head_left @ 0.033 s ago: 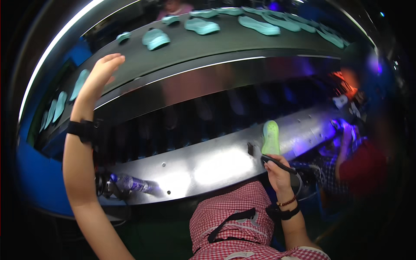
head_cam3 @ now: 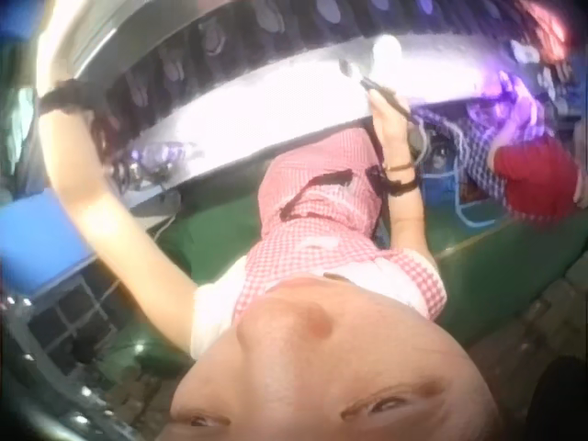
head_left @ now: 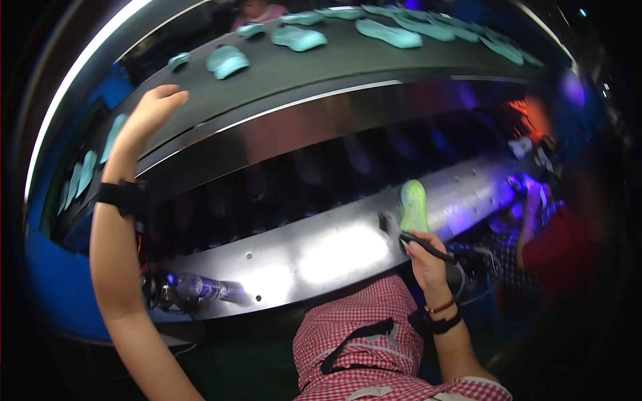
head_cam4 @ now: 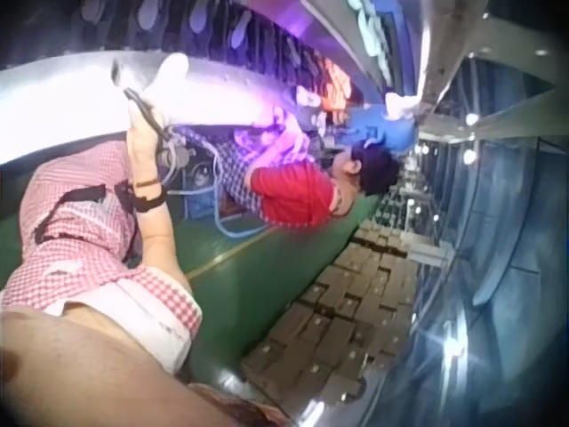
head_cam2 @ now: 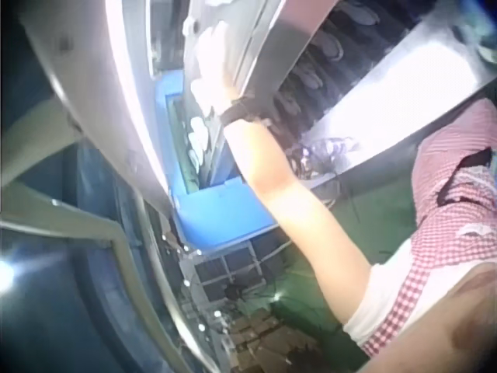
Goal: Applying adhesive to shoe soles using a brush on a manufacturing conveyor line.
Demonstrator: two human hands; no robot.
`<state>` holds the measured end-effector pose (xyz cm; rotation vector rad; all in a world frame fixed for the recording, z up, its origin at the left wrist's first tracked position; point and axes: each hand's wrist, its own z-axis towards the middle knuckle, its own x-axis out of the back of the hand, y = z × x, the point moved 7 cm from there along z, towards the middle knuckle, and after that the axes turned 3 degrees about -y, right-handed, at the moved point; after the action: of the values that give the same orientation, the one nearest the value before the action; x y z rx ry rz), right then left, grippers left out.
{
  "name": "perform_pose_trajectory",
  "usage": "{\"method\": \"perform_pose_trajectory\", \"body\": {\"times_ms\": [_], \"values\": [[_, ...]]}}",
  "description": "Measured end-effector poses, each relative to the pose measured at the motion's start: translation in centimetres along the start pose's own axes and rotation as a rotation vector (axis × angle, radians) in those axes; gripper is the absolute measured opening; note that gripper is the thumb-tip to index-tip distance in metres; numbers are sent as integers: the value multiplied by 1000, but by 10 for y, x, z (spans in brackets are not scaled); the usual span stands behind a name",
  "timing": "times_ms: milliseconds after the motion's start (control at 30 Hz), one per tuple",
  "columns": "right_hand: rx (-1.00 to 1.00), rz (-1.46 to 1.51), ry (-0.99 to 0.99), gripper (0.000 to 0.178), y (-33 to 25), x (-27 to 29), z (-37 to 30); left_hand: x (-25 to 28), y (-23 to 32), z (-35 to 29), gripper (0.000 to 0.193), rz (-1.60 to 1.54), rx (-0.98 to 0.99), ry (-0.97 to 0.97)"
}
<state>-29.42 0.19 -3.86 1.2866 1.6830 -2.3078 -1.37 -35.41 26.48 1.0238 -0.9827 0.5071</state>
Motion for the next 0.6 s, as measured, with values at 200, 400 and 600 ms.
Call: {"method": "perform_pose_trajectory", "body": {"times_ms": [200, 400, 600], "values": [[1044, -1295, -201, 23, -75, -73, -20, 8, 24, 83, 68, 684, -176, 118], [1169, -1350, -288, 24, -66, -66, -20, -21, -5, 145, 68, 646, -278, -28], [1117, -1337, -285, 25, -63, -50, -19, -32, -34, 171, 73, 855, -22, 24]]}}
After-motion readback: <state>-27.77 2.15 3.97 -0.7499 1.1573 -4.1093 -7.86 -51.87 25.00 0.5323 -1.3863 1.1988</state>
